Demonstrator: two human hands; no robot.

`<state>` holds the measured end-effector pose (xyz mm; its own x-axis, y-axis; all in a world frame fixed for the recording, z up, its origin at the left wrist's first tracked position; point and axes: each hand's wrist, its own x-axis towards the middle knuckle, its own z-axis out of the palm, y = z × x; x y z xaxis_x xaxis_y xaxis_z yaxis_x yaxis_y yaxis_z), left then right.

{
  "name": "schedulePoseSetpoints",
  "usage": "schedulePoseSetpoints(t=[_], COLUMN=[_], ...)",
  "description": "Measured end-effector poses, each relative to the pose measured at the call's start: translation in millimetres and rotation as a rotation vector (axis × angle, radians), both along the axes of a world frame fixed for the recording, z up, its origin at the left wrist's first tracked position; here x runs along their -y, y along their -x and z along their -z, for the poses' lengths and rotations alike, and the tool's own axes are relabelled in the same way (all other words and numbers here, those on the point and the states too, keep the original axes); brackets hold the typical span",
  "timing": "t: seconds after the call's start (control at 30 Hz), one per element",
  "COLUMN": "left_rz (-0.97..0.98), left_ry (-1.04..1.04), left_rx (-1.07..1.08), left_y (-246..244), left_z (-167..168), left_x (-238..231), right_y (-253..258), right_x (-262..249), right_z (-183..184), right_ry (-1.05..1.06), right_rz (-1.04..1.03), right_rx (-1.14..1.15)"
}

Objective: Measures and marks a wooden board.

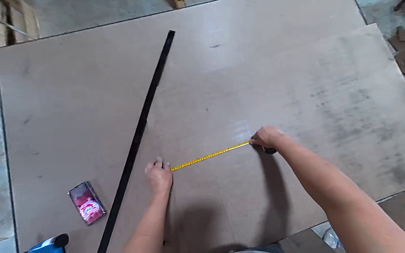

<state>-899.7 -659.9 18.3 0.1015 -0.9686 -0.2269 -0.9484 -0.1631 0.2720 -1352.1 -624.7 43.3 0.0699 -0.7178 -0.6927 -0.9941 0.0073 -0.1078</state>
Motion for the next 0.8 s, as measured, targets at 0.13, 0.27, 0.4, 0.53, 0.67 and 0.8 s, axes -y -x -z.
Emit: schedulePoseSetpoints(t=[0.13,0.27,0.4,0.53,0.67,0.8], left_rz=[-0.272,-0.279,-0.342,-0.396,-0.374,-0.344], left_ry=[-0.007,0.021,-0.071,-0.134,-0.160,-0.201], left_rx=[-0.123,-0.231,-0.201,-0.170,-0.155,-0.171], left_y=[-1,-13,-20,-18,-22,-24], left_z=[-1,-2,-11,-15,-13,-17], left_x=[-16,-31,-28,-16,-10,-6], right_y=[18,24,21,20,21,19], right_x=[-2,-4,-3,-3,-6,-7], right_z=[0,-2,-1,-2,0,-2], right_ry=[-0.019,-0.047,-0.054,-0.064,-0.049,-0.048], right_rz=[0.130,0.134,0.137,0.139,0.151,0.185], right_rx=[0.014,-0.003,-0.008,0.005,0.018,0.014])
